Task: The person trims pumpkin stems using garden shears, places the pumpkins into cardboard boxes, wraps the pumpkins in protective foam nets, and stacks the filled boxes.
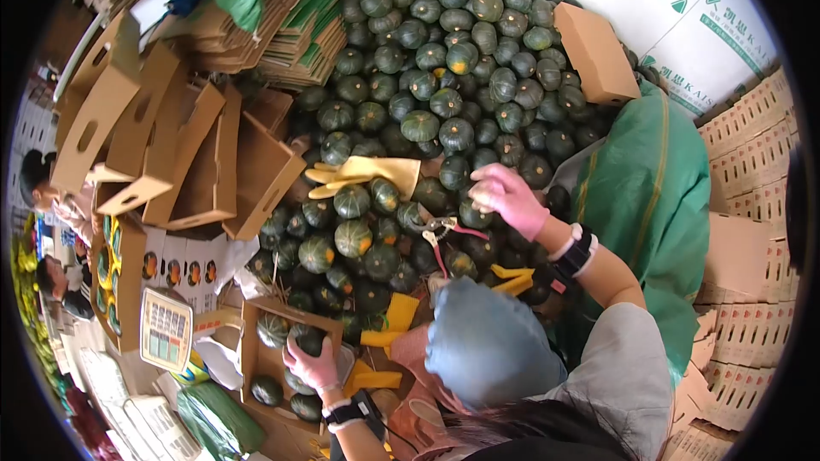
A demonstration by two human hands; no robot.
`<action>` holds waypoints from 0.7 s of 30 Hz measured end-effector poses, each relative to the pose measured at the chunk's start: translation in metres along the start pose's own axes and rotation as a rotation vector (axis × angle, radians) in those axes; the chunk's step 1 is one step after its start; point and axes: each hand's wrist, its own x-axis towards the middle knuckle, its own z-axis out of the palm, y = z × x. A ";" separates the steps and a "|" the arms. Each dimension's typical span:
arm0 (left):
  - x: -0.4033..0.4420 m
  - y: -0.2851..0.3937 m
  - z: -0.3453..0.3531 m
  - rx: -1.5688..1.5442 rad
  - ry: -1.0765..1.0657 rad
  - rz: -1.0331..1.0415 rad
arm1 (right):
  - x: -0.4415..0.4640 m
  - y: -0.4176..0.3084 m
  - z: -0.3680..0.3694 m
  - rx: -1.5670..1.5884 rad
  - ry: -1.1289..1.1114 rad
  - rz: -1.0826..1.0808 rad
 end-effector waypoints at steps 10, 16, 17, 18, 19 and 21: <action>0.002 -0.001 0.011 0.139 0.158 0.159 | 0.185 0.108 -0.135 -0.508 0.862 0.127; 0.001 0.011 0.006 0.057 0.072 0.103 | 0.238 0.082 -0.185 -0.728 1.162 0.140; 0.001 0.009 0.007 0.057 0.066 0.092 | 0.239 0.075 -0.188 -0.723 1.180 0.208; 0.002 0.009 0.007 0.056 0.065 0.077 | 0.239 0.072 -0.189 -0.715 1.195 0.271; 0.002 0.010 0.007 0.075 0.057 0.094 | 0.240 0.072 -0.192 -0.688 1.198 0.329; 0.001 0.017 0.006 0.045 0.035 0.051 | 0.240 0.072 -0.191 -0.708 1.166 0.338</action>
